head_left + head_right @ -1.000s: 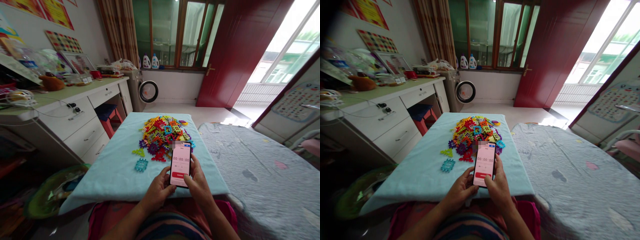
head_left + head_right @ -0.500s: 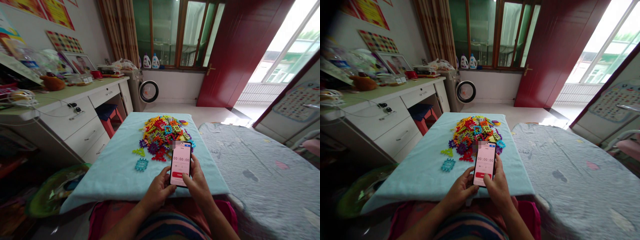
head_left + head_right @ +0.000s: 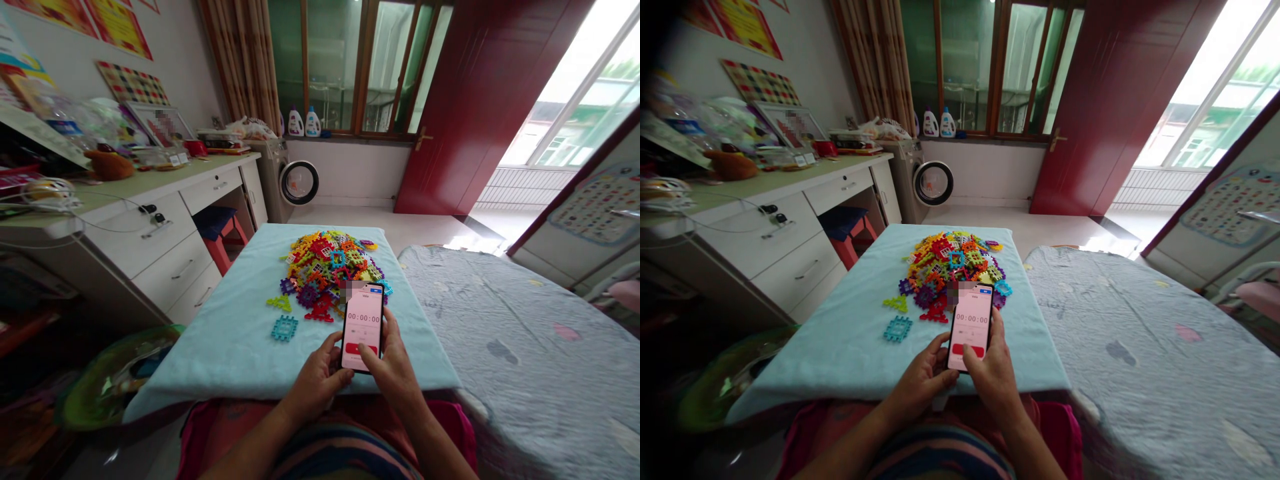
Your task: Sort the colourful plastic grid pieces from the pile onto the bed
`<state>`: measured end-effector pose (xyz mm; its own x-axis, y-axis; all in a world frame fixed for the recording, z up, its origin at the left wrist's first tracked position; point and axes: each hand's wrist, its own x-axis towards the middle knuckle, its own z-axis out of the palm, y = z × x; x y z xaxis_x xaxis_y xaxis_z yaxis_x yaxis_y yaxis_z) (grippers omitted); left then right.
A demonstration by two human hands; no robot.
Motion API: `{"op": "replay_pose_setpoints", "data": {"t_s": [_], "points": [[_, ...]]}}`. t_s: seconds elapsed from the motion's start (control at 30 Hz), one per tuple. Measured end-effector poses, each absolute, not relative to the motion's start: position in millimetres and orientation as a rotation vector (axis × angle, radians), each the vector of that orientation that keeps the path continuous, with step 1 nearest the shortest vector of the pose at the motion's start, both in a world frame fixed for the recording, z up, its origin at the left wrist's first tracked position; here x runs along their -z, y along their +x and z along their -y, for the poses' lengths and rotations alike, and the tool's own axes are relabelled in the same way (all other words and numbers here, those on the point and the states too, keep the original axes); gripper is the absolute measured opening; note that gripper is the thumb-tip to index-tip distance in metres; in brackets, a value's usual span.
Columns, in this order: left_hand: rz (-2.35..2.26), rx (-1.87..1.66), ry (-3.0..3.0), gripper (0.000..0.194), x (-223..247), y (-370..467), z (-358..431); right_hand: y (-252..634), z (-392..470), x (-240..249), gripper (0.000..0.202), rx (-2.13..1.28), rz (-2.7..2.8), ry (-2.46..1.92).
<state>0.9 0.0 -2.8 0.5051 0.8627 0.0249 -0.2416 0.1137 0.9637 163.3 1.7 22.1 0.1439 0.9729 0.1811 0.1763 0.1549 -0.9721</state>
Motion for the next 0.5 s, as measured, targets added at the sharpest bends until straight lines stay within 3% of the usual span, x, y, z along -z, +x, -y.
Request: {"op": "replay_pose_setpoints", "data": {"t_s": [0.5], "points": [[-0.669, -0.897, 1.180, 0.070, 4.3, 0.3, -0.4, 159.4, -4.1, -24.0, 0.086, -0.919, 1.242, -1.262]]}}
